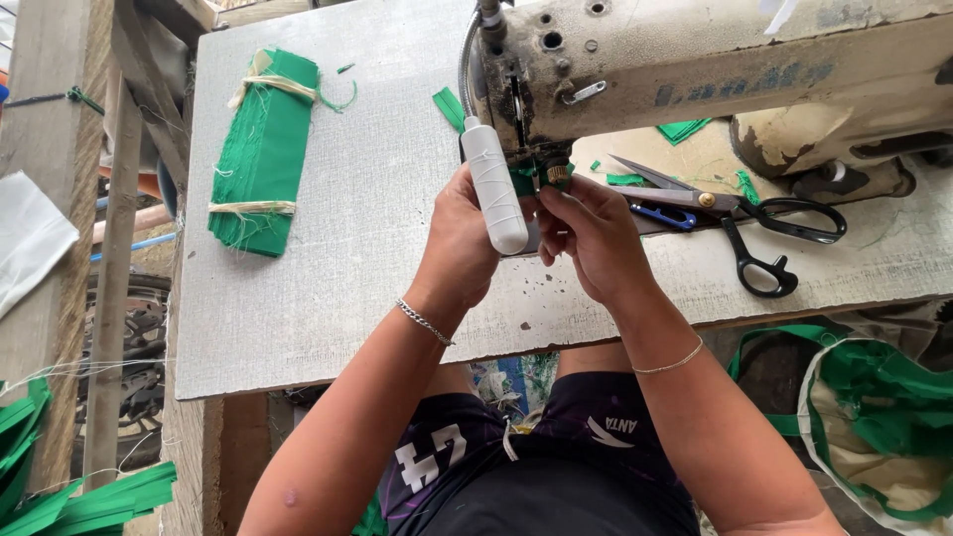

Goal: Folding and aligning green fabric strips at a sewing workstation to prepare them for sewing.

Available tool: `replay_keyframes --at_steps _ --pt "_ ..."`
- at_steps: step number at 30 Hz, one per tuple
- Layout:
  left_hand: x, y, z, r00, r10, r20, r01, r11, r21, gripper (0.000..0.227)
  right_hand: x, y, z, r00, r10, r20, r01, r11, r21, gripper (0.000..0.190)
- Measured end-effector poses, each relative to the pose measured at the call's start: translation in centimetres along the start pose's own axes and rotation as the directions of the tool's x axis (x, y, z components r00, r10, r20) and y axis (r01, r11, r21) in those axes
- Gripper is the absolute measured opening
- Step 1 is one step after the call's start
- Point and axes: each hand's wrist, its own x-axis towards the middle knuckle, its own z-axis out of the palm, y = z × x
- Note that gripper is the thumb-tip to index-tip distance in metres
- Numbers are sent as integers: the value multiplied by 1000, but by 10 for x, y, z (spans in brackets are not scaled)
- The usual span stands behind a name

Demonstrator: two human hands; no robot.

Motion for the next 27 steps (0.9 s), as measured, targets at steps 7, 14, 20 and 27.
replay_keyframes --at_steps 7,14,20,27 --pt "2 -6 -2 999 18 -37 -17 1000 26 26 1 -5 5 998 -8 -56 2 994 -106 15" --pt "15 -27 -17 996 35 -82 -30 998 59 27 2 -1 -6 980 -184 71 196 881 -432 10" --pt "14 -23 -16 987 127 -95 -103 969 226 22 13 44 -41 909 -399 121 406 784 -470 12" --pt "4 -24 -12 991 72 -112 -57 989 138 31 -4 28 -4 901 -423 93 423 813 -400 18"
